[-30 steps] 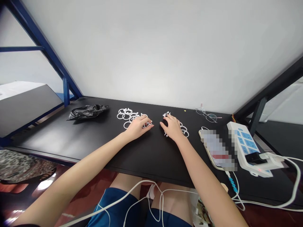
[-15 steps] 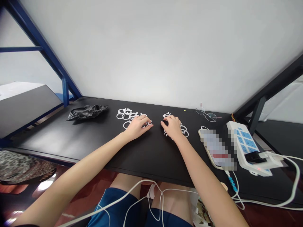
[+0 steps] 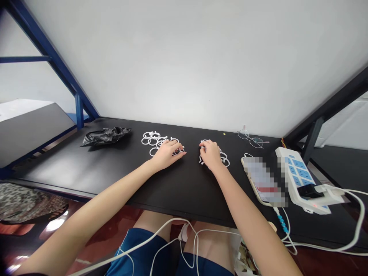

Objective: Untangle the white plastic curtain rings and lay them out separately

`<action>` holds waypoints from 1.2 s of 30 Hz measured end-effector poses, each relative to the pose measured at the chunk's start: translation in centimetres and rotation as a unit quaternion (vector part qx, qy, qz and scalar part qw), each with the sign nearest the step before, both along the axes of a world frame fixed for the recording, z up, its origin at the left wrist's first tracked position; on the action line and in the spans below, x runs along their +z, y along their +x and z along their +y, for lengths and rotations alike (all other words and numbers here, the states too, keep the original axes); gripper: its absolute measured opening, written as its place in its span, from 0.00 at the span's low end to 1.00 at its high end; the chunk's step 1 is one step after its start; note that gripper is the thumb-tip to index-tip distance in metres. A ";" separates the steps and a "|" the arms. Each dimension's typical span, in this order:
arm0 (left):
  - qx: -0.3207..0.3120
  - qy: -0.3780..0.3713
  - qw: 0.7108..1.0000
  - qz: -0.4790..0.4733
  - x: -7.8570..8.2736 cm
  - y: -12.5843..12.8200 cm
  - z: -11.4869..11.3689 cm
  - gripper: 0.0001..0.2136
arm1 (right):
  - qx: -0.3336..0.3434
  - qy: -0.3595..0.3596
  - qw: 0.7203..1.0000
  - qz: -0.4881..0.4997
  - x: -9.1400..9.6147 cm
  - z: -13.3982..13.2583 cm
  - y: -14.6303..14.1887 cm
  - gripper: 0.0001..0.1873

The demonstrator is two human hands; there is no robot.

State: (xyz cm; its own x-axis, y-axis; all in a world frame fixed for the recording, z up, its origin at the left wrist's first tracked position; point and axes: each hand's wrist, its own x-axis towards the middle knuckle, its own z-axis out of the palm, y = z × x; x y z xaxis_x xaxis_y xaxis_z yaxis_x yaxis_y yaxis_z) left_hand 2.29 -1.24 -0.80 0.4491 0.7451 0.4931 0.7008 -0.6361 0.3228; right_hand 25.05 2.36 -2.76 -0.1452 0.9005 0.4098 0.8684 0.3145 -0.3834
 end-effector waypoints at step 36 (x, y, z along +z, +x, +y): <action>-0.021 -0.028 0.998 0.052 -0.1 -0.3 -0.1 0.06 | 0.028 0.189 0.968 0.164 3.0 -2.0 -1.5 0.10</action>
State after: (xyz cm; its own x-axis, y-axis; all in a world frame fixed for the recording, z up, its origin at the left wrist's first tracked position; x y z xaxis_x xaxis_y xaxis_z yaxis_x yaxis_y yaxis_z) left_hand 2.02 -1.31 -0.90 0.5280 0.7494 0.3995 0.7054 -0.6490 0.2851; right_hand 23.56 0.35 0.26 0.0042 0.6718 0.7407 0.6977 0.5286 -0.4834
